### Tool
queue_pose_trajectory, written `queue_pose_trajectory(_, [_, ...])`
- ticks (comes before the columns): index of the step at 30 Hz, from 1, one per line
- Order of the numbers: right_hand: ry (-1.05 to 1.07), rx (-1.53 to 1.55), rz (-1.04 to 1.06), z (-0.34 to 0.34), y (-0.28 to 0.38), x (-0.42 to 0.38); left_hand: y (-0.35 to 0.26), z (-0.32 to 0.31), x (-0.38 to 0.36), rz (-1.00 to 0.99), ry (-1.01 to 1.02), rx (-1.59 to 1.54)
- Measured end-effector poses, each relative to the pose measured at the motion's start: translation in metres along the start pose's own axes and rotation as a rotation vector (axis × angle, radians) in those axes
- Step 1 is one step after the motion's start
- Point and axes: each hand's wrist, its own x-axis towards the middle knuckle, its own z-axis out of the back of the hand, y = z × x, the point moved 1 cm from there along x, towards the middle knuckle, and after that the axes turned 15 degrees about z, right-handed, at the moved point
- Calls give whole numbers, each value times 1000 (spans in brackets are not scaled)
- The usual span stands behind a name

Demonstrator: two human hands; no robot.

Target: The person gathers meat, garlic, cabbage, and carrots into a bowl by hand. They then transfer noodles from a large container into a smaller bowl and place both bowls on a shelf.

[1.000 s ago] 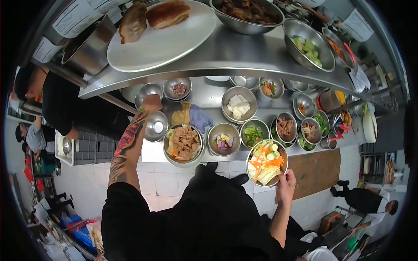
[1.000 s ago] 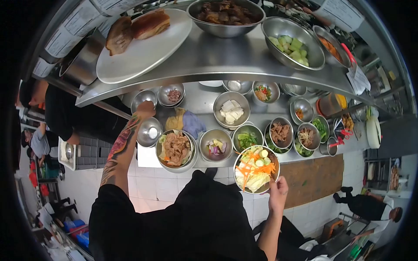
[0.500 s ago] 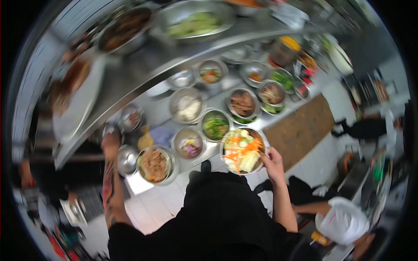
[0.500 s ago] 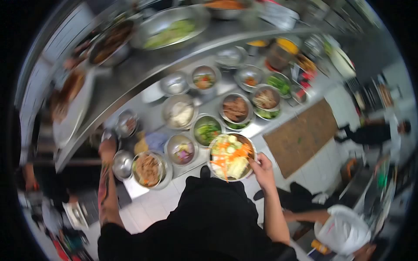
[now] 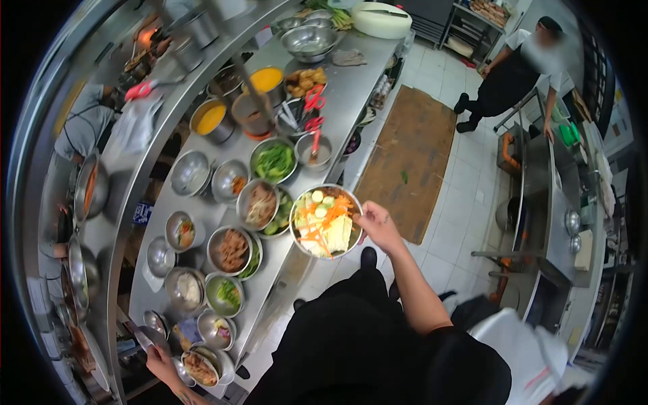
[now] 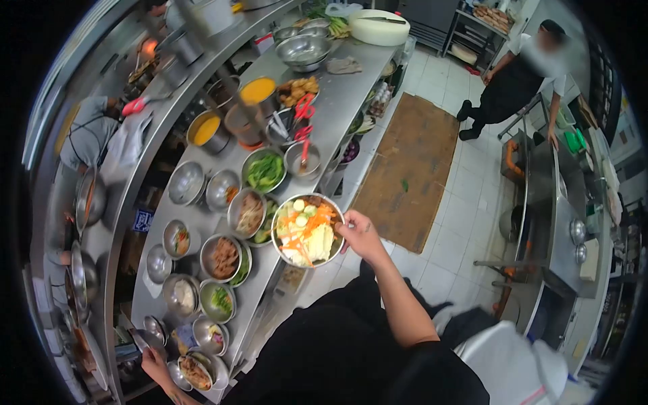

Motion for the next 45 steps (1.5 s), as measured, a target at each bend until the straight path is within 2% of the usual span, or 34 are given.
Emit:
queue_pose_trajectory(1, [3, -3, 70, 30, 3, 25, -40, 0, -6, -15, 82, -138])
queue_pose_trajectory(2, [-25, -77, 17, 56, 14, 59, -89, 9, 0, -13, 214, -248])
queue_pose_trajectory(4, [-69, -181, 73, 107, 26, 105, -170, 8, -12, 63, 402, -299])
queue_pose_trajectory(6, [-82, -232, 87, 152, 40, 158, -252, -9, -24, 63, 441, -627])
queue_pose_trajectory(8, [-93, -284, 93, 182, 43, 213, -334, -14, -34, 94, 465, -679])
queue_pose_trajectory(9, [-112, -323, 56, 197, 39, 249, -396, 0, -20, 48, 584, -516])
queue_pose_trajectory(10, [-134, -344, 77, 206, 26, 278, -435, -7, -20, 43, 621, -581])
queue_pose_trajectory(12, [-188, -251, 139, 213, -11, 332, -517, -16, -14, -92, 720, -602])
queue_pose_trajectory(14, [-223, -197, 71, 208, -43, 380, -589, -48, -6, -303, 667, -672])
queue_pose_trajectory(15, [-221, -174, 56, 203, -49, 397, -651, -40, 5, -438, 698, -638])
queue_pose_trajectory(16, [-254, -105, 45, 198, -64, 414, -696, -62, 18, -621, 729, -663])
queue_pose_trajectory(18, [-289, -176, -51, 189, -81, 438, -791, -101, 36, -807, 755, -696])
queue_pose_trajectory(19, [-273, -198, 10, 191, -99, 448, -840, -126, 44, -883, 801, -700])
queue_pose_trajectory(20, [-290, -586, 371, 197, -124, 457, -893, -156, 51, -980, 773, -735])
queue_pose_trajectory(21, [-300, -383, 223, 195, -165, 467, -946, -183, 54, -1029, 776, -728])
queue_pose_trajectory(22, [-246, -80, -47, 193, -90, 460, -993, -220, 56, -1088, 721, -706])
queue_pose_trajectory(23, [-121, -48, -147, 204, -103, 463, -1039, -250, 58, -1165, 704, -565])
queue_pose_trajectory(25, [59, 105, -281, 238, -72, 475, -1109, -312, 59, -1235, 601, -508])
queue_pose_trajectory(28, [252, 116, -448, 332, -77, 507, -1167, -407, 70, -1193, 598, -346])
queue_pose_trajectory(30, [136, 26, -476, 417, -107, 548, -1183, -435, 73, -1105, 572, -285])
queue_pose_trajectory(32, [-13, -43, -485, 505, -171, 614, -1187, -457, 71, -945, 571, -215])
queue_pose_trajectory(34, [-212, 103, -466, 575, -245, 699, -1202, -441, 71, -838, 558, -223])
queue_pose_trajectory(36, [-386, 120, -585, 592, -226, 780, -1217, -409, 65, -751, 464, -189])
queue_pose_trajectory(37, [-353, 119, -595, 599, -222, 817, -1221, -399, 57, -692, 399, -136])
queue_pose_trajectory(38, [-329, 125, -613, 604, -233, 842, -1216, -394, 46, -579, 426, -145])
queue_pose_trajectory(39, [-418, 88, -624, 607, -266, 866, -1210, -386, 35, -469, 453, -156])
queue_pose_trajectory(41, [-361, 163, -611, 616, -311, 892, -1209, -370, 4, -303, 502, -235])
queue_pose_trajectory(42, [-318, 229, -572, 617, -329, 900, -1208, -367, -10, -289, 506, -215])
queue_pose_trajectory(43, [-385, 202, -562, 620, -347, 903, -1206, -365, -25, -215, 553, -225])
queue_pose_trajectory(45, [-398, 167, -604, 626, -341, 882, -1209, -355, -56, -75, 637, -242])
